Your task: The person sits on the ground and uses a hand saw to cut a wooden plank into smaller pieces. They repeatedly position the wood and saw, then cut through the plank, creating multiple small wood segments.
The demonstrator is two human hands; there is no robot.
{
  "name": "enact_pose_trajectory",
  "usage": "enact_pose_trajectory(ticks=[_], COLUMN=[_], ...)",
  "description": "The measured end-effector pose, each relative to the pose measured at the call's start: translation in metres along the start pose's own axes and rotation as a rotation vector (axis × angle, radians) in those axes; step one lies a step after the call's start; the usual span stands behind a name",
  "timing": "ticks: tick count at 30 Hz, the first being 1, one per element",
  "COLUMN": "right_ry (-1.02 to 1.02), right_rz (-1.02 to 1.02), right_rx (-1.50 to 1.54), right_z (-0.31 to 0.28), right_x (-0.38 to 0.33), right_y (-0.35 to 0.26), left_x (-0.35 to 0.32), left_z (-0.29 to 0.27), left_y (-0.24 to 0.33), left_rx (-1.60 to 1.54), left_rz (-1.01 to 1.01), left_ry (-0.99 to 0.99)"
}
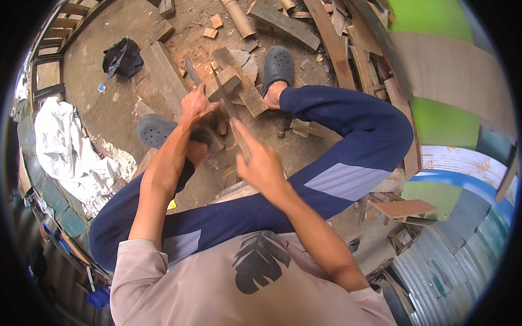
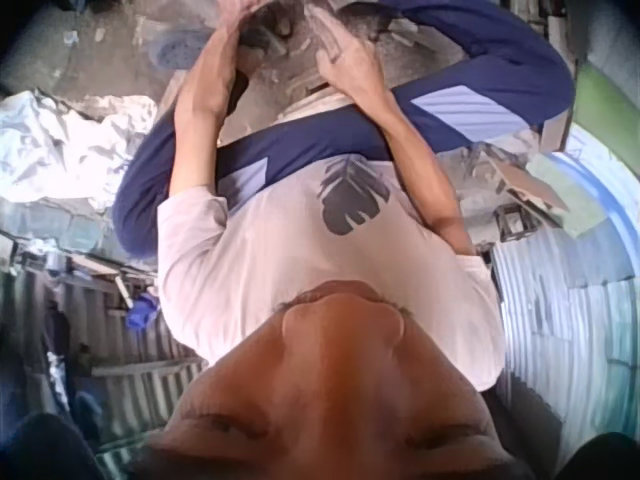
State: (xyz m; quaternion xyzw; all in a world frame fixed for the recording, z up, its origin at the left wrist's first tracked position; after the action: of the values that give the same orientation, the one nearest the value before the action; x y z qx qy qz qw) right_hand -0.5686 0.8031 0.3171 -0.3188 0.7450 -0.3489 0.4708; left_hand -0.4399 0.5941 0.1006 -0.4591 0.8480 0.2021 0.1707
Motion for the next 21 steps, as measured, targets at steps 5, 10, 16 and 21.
enact_pose_trajectory(ticks=[5, 10, 16, 21], right_ry=[-0.013, 0.013, 0.003, -0.048], right_rz=[0.059, -0.13, 0.034, 0.022], right_rx=[-0.091, 0.035, 0.005, -0.073], right_z=[0.031, -0.014, 0.021, 0.014], right_x=[0.096, -0.052, 0.099, 0.041], right_y=[0.018, -0.006, 0.026, -0.003], left_x=[0.004, -0.006, 0.0, -0.01], left_z=[0.0, -0.001, 0.007, 0.018], left_y=[0.01, 0.001, 0.012, 0.006], left_rx=[-0.017, -0.013, -0.024, 0.012], left_rz=[0.035, -0.006, 0.021, 0.012], left_ry=[-0.024, -0.035, -0.002, 0.138])
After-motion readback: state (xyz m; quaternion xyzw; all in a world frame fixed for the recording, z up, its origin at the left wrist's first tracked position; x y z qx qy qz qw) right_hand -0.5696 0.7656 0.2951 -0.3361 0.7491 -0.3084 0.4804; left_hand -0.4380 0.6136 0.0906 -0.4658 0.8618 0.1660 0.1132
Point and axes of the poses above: each hand's wrist, its own x-axis towards the middle knuckle, its own z-axis out of the palm, y = z × x, the point moved 2 cm from there along x, towards the middle knuckle, and after that the axes turned 11 degrees about x, right-handed, at the moved point
